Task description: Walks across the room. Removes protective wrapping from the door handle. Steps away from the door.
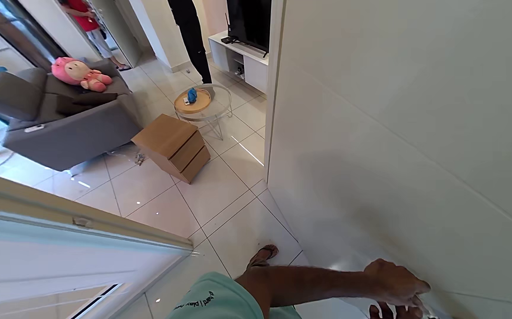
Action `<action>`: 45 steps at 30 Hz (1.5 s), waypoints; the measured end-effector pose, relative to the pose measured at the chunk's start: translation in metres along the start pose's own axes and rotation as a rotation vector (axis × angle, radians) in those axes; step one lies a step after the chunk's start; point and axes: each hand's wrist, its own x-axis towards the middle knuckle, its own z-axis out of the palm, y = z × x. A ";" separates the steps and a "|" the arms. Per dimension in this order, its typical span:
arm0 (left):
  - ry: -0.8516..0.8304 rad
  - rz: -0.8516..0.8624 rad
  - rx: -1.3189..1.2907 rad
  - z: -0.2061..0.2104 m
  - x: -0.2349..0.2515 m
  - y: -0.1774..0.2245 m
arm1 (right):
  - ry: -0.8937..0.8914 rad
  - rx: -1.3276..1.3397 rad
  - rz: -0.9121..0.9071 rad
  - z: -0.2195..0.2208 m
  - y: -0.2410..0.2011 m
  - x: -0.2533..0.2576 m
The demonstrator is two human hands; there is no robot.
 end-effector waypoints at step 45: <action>-0.137 0.190 -0.006 -0.061 -0.010 -0.006 | 0.588 -0.248 -0.375 0.093 -0.081 -0.032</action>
